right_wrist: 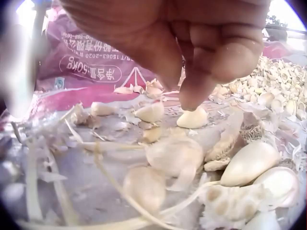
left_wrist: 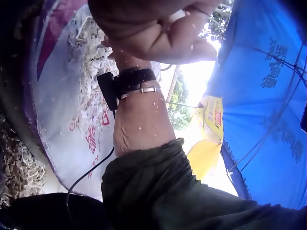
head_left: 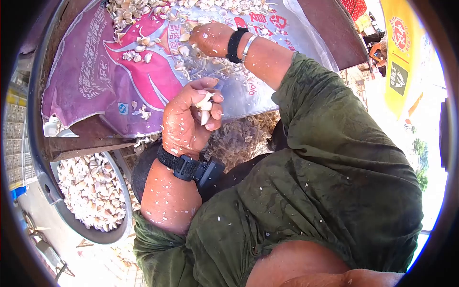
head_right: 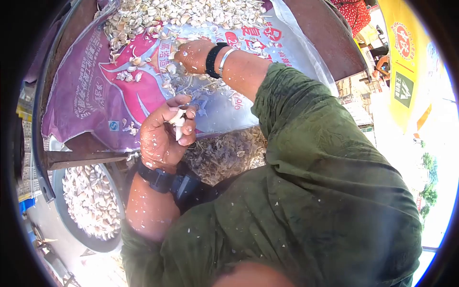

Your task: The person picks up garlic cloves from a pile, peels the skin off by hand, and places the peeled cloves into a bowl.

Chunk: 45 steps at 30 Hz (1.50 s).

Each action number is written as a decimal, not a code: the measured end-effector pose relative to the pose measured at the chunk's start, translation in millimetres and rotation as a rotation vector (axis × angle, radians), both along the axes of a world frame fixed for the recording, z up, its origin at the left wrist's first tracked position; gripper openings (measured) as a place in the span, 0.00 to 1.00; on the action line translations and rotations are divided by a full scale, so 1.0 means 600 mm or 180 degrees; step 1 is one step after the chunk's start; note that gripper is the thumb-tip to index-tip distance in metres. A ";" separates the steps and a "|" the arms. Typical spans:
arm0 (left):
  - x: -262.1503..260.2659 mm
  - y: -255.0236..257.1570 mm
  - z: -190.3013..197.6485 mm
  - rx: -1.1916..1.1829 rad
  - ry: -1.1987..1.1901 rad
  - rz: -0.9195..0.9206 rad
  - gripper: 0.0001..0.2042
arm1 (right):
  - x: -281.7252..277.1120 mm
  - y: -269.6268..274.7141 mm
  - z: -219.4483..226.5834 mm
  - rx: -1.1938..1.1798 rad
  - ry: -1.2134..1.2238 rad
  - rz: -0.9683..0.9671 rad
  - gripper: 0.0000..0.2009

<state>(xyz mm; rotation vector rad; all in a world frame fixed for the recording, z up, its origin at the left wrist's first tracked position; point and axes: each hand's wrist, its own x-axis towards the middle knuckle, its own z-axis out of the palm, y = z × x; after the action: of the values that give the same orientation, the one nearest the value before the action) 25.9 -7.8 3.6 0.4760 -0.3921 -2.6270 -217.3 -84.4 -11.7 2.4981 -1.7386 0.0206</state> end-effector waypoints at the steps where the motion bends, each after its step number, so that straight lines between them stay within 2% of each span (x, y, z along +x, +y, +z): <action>1: -0.001 0.000 -0.001 -0.0068 -0.0100 0.0051 0.13 | 0.006 -0.010 -0.006 0.0097 0.0212 -0.0045 0.13; 2: -0.001 0.000 0.000 -0.0137 -0.0197 0.0101 0.13 | 0.011 -0.017 -0.010 0.0192 0.0428 -0.0090 0.14; 6: -0.005 0.003 0.008 -0.0177 -0.0557 0.0173 0.11 | 0.037 -0.017 0.014 0.0418 0.0481 -0.0375 0.15; 8: -0.004 0.001 -0.003 -0.0207 -0.0542 0.0118 0.10 | 0.042 -0.012 0.024 0.0565 0.0270 -0.0914 0.15; 9: -0.002 -0.001 -0.009 -0.0230 -0.0533 0.0079 0.10 | 0.030 -0.013 0.013 0.0556 0.0279 -0.0913 0.15; 11: -0.002 -0.002 -0.012 -0.0199 -0.0526 0.0080 0.09 | -0.010 -0.013 -0.015 -0.0085 -0.0706 -0.0895 0.17; 12: -0.003 -0.001 -0.012 -0.0162 -0.0529 0.0067 0.09 | -0.006 0.004 0.012 0.0273 -0.1131 -0.0894 0.16; 14: -0.003 0.001 -0.015 -0.0218 -0.0522 0.0122 0.09 | -0.003 0.036 0.039 0.1208 -0.4152 -0.1756 0.15; 15: -0.003 0.003 -0.016 -0.0252 -0.0534 0.0176 0.09 | -0.001 0.054 0.047 0.1387 -0.5018 -0.1397 0.14; 18: -0.004 0.006 -0.018 -0.0327 -0.0550 0.0139 0.10 | 0.018 0.102 0.066 0.1822 -0.5774 -0.0677 0.13; 19: -0.005 0.008 -0.014 -0.0341 -0.0544 0.0128 0.10 | 0.029 0.118 0.078 0.1802 -0.5774 -0.0674 0.13; 21: -0.004 0.012 -0.008 -0.0412 -0.0659 0.0154 0.11 | 0.060 0.148 0.113 0.2199 -0.6071 -0.0042 0.10; 22: -0.003 0.014 -0.008 -0.0428 -0.0665 0.0164 0.11 | 0.079 0.166 0.134 0.2252 -0.5901 0.0176 0.14; 24: -0.002 0.016 -0.010 -0.0150 -0.0452 0.0317 0.09 | 0.133 0.209 0.193 0.2428 -0.6058 0.0999 0.10; 25: -0.002 0.013 -0.011 -0.0178 -0.0459 0.0333 0.09 | 0.151 0.231 0.236 0.2701 -0.5669 0.1153 0.13; 26: -0.002 0.011 -0.011 -0.0192 -0.0460 0.0282 0.09 | 0.178 0.223 0.223 0.2928 -0.5831 0.2790 0.13; 28: -0.004 0.010 -0.013 -0.0199 -0.0459 0.0154 0.10 | 0.208 0.256 0.276 0.2869 -0.5669 0.3268 0.11; 30: -0.003 0.009 -0.006 -0.0247 -0.0484 0.0151 0.10 | 0.237 0.275 0.307 0.3054 -0.6322 0.2910 0.10; 31: -0.003 0.009 -0.003 -0.0233 -0.0524 0.0139 0.10 | 0.245 0.276 0.315 0.3026 -0.6375 0.2884 0.10; 35: 0.005 0.012 0.006 -0.0230 -0.0552 0.0165 0.11 | 0.238 0.275 0.324 0.2842 -0.6114 0.3185 0.09; 38: 0.005 0.010 0.008 -0.0460 -0.0542 0.0176 0.11 | 0.230 0.270 0.323 0.2719 -0.6000 0.3171 0.09; 40: 0.006 0.011 0.030 -0.0099 -0.0788 0.0166 0.12 | 0.222 0.262 0.319 0.2624 -0.5884 0.3151 0.09; 42: 0.012 0.013 0.033 -0.0070 -0.0870 0.0125 0.13 | 0.212 0.254 0.310 0.2528 -0.5767 0.3097 0.09; 44: 0.014 0.012 0.030 -0.0201 -0.0363 0.0012 0.15 | 0.198 0.244 0.300 0.2384 -0.5503 0.2955 0.09; 45: 0.017 0.010 0.025 0.0017 -0.0157 -0.0060 0.20 | 0.184 0.233 0.287 0.2251 -0.5291 0.2789 0.08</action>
<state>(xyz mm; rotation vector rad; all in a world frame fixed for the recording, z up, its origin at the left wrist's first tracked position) 36.4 -1.7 18.5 0.5420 -0.4074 -2.6393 -107.1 55.6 160.7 3.7581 -0.2325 2.4176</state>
